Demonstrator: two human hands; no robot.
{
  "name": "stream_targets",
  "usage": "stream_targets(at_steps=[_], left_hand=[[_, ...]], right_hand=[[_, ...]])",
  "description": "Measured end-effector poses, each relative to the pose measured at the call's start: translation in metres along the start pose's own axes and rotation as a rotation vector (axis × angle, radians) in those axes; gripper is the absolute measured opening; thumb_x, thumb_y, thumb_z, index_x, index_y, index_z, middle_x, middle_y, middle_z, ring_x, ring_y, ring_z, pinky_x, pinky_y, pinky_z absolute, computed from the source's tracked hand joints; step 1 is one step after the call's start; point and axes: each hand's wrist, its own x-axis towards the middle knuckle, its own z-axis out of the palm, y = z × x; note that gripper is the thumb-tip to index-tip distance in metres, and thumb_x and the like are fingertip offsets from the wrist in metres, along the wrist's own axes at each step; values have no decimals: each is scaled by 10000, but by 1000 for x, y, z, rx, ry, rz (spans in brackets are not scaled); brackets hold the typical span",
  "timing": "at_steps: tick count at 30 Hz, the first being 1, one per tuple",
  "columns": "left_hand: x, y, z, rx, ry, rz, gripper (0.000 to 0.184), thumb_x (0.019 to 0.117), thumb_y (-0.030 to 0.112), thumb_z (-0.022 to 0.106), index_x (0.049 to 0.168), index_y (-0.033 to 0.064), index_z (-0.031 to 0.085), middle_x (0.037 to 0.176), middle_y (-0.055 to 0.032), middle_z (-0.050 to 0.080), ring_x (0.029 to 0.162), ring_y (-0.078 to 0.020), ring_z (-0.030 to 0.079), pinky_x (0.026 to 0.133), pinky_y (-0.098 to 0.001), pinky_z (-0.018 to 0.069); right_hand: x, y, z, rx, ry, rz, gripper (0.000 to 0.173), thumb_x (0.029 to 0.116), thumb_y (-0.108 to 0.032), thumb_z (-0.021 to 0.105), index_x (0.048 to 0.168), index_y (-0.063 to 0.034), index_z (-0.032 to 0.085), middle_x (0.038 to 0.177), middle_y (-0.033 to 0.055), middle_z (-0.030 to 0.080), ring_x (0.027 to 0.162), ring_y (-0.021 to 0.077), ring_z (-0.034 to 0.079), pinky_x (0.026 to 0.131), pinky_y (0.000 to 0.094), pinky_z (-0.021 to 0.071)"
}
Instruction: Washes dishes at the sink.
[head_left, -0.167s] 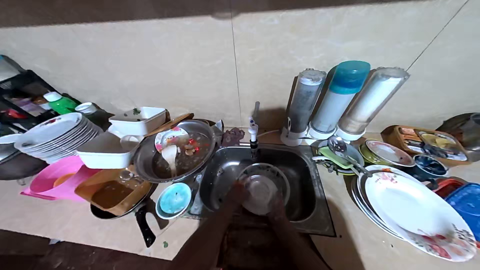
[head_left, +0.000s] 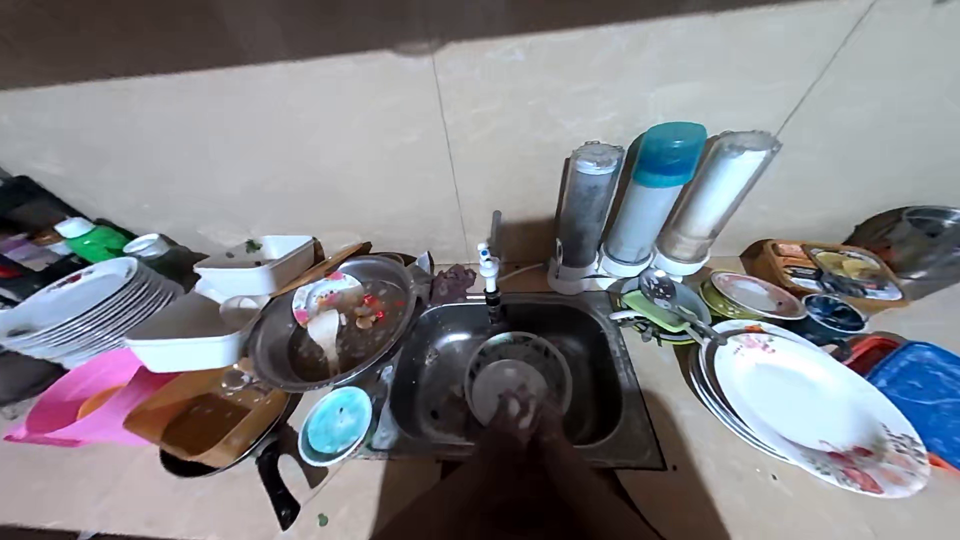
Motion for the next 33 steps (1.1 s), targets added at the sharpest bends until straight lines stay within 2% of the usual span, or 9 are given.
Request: stream_targets(at_steps=[4,7,14,17,19,20,25,29,33], left_hand=[[37,-2,-14,79,-87,-190,375,1006,112,570,1364,34,651,1420,-227,605,1376,-429,518,1175,-567,369],[79,-27,-52,3,-263,-667,403,1084,203,468,1378,-45,590,1381,-303,591,1352,-455,518,1179,-598,311],[81,-37,-44,-1225,265,-1258,392,1036,257,601,1338,14,546,1168,-176,660,994,-253,662,836,-446,569],[81,-20,-59,-1051,225,-1086,455,1020,249,649,1373,-19,543,1255,-196,661,1126,-251,661,968,-431,552],[68,-10,-77,-679,-27,-768,460,1017,170,644,1358,-120,540,1317,-293,621,1259,-343,601,1115,-461,449],[57,-10,-81,-499,-182,-578,440,995,140,639,1332,-134,566,1288,-319,630,1244,-391,608,1114,-498,444],[22,10,-58,-161,-574,-144,598,1044,355,565,1510,-8,470,1552,-246,462,1437,-415,450,1206,-540,331],[25,-30,-24,-48,-193,-160,456,1017,312,580,1376,38,637,1543,-196,499,1480,-462,365,1194,-698,210],[49,-20,-30,13,-283,-265,676,1003,436,580,1563,87,433,1626,-223,363,1533,-461,252,1217,-700,113]], right_hand=[[7,8,8,332,-140,158,525,1122,-407,249,1344,-19,524,1057,113,658,889,158,645,785,362,563],[4,-2,15,456,-158,313,475,1110,-459,310,925,-94,552,583,-18,503,467,83,502,492,240,494],[15,6,2,517,-390,340,525,1108,-465,317,722,-153,490,479,-59,402,403,69,429,495,229,488],[14,-3,0,318,-227,320,462,1088,-477,404,1178,-55,569,849,93,617,685,197,625,648,376,578],[14,-6,-13,330,-361,303,658,1090,-545,293,1572,-98,283,1436,225,500,1181,363,601,916,557,536],[14,-7,-19,348,-433,279,696,1077,-595,224,1603,-140,208,1505,217,450,1248,378,574,937,583,526],[3,-12,-33,573,-423,218,532,1109,-452,223,1285,-66,544,1000,90,710,892,183,699,783,381,599],[-5,-8,-27,663,-312,253,437,1123,-362,272,1331,-63,514,1102,116,681,986,204,686,839,399,591],[-6,-6,-23,433,-403,259,531,1121,-439,231,1429,-71,457,1197,124,656,1046,200,667,883,404,576]])
